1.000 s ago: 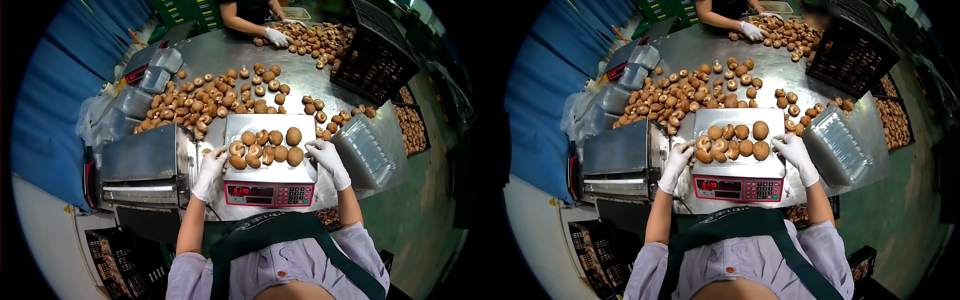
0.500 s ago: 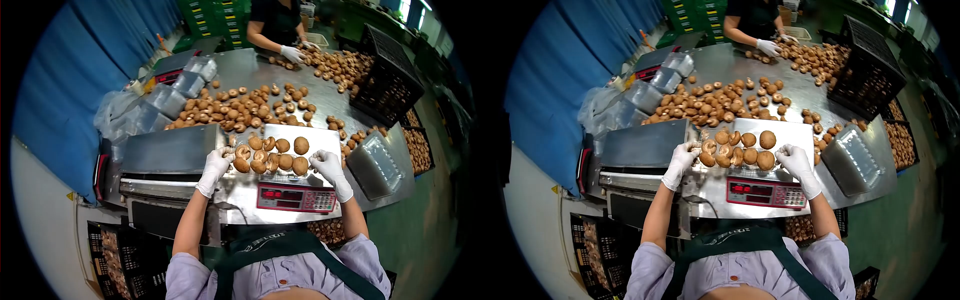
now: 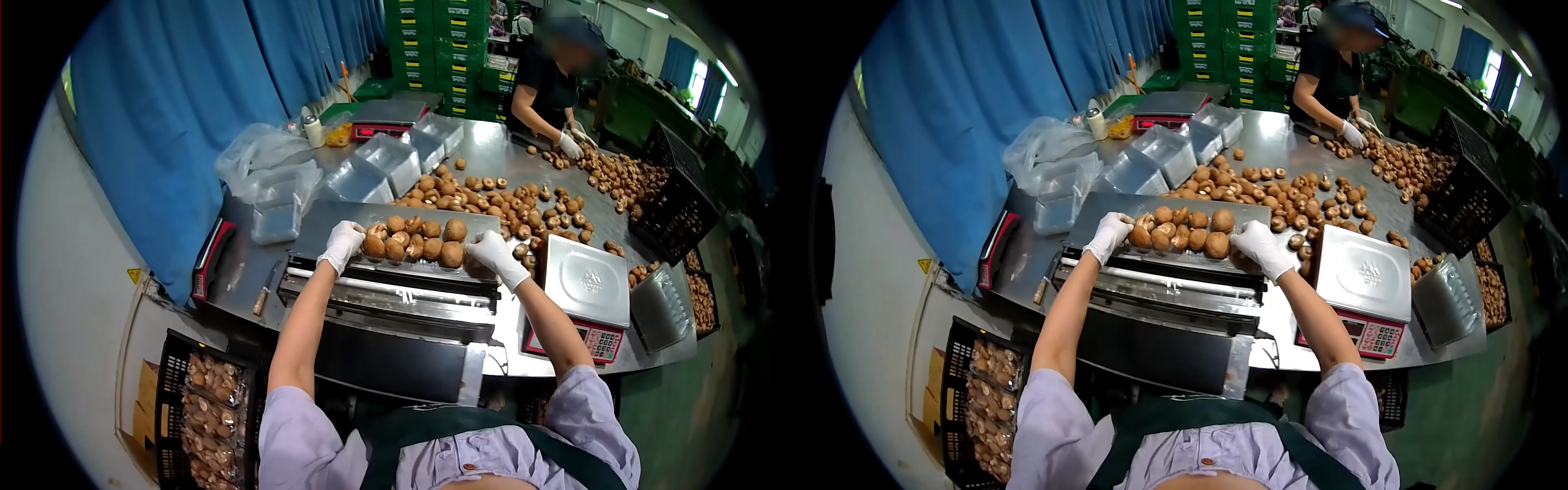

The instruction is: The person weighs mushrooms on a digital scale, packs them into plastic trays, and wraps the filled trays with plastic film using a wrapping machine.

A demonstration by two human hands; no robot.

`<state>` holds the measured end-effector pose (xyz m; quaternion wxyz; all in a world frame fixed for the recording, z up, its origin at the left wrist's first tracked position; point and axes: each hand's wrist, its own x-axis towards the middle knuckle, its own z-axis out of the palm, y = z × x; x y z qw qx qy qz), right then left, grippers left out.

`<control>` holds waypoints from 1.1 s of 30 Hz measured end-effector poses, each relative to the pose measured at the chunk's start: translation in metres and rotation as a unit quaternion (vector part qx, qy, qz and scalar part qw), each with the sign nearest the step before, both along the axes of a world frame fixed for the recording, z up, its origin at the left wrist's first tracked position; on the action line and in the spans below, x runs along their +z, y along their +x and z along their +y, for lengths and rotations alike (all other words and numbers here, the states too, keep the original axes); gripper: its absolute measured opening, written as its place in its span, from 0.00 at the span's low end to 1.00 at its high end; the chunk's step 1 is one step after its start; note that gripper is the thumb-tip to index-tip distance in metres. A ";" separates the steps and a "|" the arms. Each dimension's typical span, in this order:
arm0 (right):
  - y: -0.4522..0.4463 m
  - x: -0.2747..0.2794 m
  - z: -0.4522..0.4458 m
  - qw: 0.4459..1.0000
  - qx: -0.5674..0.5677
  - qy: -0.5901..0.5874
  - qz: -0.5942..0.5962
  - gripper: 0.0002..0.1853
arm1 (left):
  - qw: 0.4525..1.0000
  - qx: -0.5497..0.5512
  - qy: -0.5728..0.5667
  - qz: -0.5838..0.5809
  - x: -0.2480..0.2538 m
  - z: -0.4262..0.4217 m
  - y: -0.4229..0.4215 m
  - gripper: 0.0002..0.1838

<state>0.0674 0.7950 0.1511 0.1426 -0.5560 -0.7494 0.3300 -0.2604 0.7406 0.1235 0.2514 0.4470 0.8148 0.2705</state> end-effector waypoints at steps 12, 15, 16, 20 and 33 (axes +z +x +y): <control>0.024 0.010 -0.075 0.915 0.212 0.311 -0.147 0.12 | 0.898 -0.365 0.163 0.186 0.030 -0.089 -0.073 0.10; 0.027 0.024 -0.089 0.849 0.366 0.322 -0.203 0.19 | 0.721 -0.580 0.154 0.348 0.040 -0.106 -0.078 0.09; 0.024 0.026 -0.092 0.837 0.399 0.306 -0.215 0.21 | 0.688 -0.610 0.143 0.366 0.038 -0.108 -0.078 0.08; 0.023 -0.009 -0.094 0.885 0.364 0.211 -0.200 0.18 | 0.707 -0.589 0.190 0.343 0.028 -0.105 -0.076 0.10; 0.047 0.135 -0.121 0.886 0.041 0.200 0.415 0.05 | 0.906 -0.206 0.307 -0.204 0.196 -0.111 -0.082 0.09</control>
